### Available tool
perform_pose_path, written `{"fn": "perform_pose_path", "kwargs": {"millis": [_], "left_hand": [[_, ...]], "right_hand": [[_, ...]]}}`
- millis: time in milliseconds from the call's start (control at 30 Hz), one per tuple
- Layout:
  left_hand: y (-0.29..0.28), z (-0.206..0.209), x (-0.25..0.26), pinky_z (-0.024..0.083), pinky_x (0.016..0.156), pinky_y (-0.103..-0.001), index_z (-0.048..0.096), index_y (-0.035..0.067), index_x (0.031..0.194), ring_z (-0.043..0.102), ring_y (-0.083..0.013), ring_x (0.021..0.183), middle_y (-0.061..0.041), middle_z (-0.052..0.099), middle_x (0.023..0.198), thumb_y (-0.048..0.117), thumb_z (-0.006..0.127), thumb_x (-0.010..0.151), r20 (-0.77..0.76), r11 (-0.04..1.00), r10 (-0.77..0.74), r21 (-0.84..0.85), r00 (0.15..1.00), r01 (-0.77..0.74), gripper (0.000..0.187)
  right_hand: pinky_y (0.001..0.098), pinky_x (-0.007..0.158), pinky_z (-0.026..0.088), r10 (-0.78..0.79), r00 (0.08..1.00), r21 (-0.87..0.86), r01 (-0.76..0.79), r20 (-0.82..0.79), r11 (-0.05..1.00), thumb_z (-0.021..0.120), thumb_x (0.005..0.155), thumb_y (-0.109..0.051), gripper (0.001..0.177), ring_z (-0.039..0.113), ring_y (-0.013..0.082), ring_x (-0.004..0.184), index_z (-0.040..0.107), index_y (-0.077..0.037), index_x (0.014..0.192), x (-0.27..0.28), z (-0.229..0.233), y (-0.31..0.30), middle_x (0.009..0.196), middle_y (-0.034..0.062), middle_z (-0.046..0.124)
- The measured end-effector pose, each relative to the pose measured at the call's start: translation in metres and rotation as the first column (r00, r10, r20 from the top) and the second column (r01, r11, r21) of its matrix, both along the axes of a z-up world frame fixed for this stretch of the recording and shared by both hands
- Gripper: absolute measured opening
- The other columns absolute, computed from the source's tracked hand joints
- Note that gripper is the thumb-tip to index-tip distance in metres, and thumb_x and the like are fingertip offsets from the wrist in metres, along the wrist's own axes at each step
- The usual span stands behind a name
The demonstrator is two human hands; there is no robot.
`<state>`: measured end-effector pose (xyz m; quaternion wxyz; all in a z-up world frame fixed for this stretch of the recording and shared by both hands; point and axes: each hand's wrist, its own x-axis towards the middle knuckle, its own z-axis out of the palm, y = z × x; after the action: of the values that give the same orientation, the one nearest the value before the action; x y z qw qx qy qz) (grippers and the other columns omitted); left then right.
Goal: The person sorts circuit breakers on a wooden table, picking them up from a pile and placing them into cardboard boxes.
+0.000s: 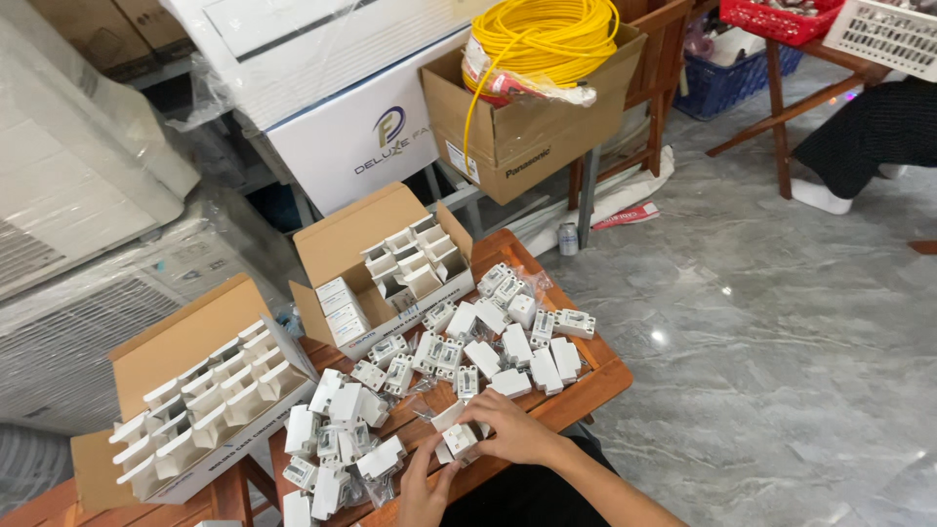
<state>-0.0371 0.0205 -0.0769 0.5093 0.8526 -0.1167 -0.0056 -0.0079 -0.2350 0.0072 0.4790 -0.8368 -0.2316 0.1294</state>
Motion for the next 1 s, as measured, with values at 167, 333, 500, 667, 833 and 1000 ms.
{"fn": "perform_pose_path", "kwargs": {"millis": [167, 333, 500, 667, 833, 1000], "left_hand": [[-0.003, 0.000, -0.002, 0.055, 0.116, -0.038, 0.066, 0.012, 0.153, 0.072, -0.0216, 0.141, -0.007, 0.076, 0.152, 0.021, 0.080, 0.104, 0.016, 0.998, -0.018, -0.053, 1.000, 0.019, 0.051], [-0.011, 0.032, -0.010, 0.051, 0.118, -0.041, 0.065, 0.016, 0.155, 0.067, -0.0248, 0.147, -0.005, 0.072, 0.157, 0.027, 0.074, 0.108, -0.077, 1.000, -0.002, -0.020, 0.997, 0.000, 0.049], [-0.015, 0.065, -0.021, 0.050, 0.122, -0.045, 0.059, 0.023, 0.163, 0.058, -0.0249, 0.156, -0.002, 0.063, 0.167, 0.037, 0.067, 0.112, -0.233, 1.000, -0.011, -0.026, 0.972, 0.005, 0.053], [-0.011, 0.059, -0.023, 0.049, 0.120, -0.046, 0.058, 0.018, 0.163, 0.061, -0.0272, 0.152, -0.006, 0.064, 0.165, 0.034, 0.067, 0.112, -0.107, 0.998, -0.042, -0.040, 0.993, 0.038, 0.054], [-0.013, 0.050, -0.026, 0.052, 0.118, -0.046, 0.062, 0.015, 0.158, 0.063, -0.0282, 0.146, -0.009, 0.066, 0.157, 0.032, 0.067, 0.113, 0.010, 0.998, -0.047, -0.049, 0.999, 0.047, 0.048], [-0.014, 0.044, -0.025, 0.052, 0.114, -0.044, 0.071, 0.012, 0.145, 0.066, -0.0291, 0.139, -0.012, 0.071, 0.145, 0.022, 0.071, 0.112, 0.130, 0.998, -0.048, -0.030, 0.990, 0.052, 0.034]], "right_hand": [[0.0436, 0.115, 0.040, 0.055, 0.998, -0.046, -0.057, -0.035, 0.997, 0.071, 0.111, -0.042, 0.051, 0.053, 0.0242, 0.134, 0.066, -0.021, 0.157, -0.006, 0.017, 0.000, 0.143, 0.0016, 0.060], [0.0465, 0.119, 0.040, 0.040, 0.999, -0.020, -0.039, 0.034, 0.999, 0.075, 0.109, -0.037, 0.041, 0.055, 0.0252, 0.138, 0.071, -0.019, 0.147, -0.005, 0.003, -0.001, 0.145, 0.0025, 0.061], [0.0446, 0.110, 0.046, 0.044, 0.985, -0.001, -0.044, 0.166, 0.999, 0.080, 0.108, -0.032, 0.034, 0.054, 0.0268, 0.130, 0.074, -0.016, 0.138, -0.001, -0.029, 0.002, 0.137, 0.0053, 0.057], [0.0457, 0.111, 0.048, 0.053, 0.977, -0.049, -0.044, 0.205, 0.998, 0.076, 0.110, -0.030, 0.045, 0.057, 0.0260, 0.131, 0.070, -0.017, 0.153, -0.002, -0.034, 0.002, 0.140, 0.0043, 0.057], [0.0457, 0.105, 0.052, 0.078, 0.892, -0.083, -0.046, 0.445, 0.996, 0.073, 0.113, -0.028, 0.062, 0.061, 0.0307, 0.121, 0.052, -0.024, 0.171, -0.012, -0.037, 0.003, 0.135, 0.0090, 0.058], [0.0474, 0.106, 0.054, 0.042, 0.851, -0.044, -0.022, 0.524, 0.999, 0.074, 0.112, -0.023, 0.066, 0.064, 0.0343, 0.127, 0.048, -0.021, 0.173, -0.018, -0.035, 0.003, 0.141, 0.0143, 0.059]]}}
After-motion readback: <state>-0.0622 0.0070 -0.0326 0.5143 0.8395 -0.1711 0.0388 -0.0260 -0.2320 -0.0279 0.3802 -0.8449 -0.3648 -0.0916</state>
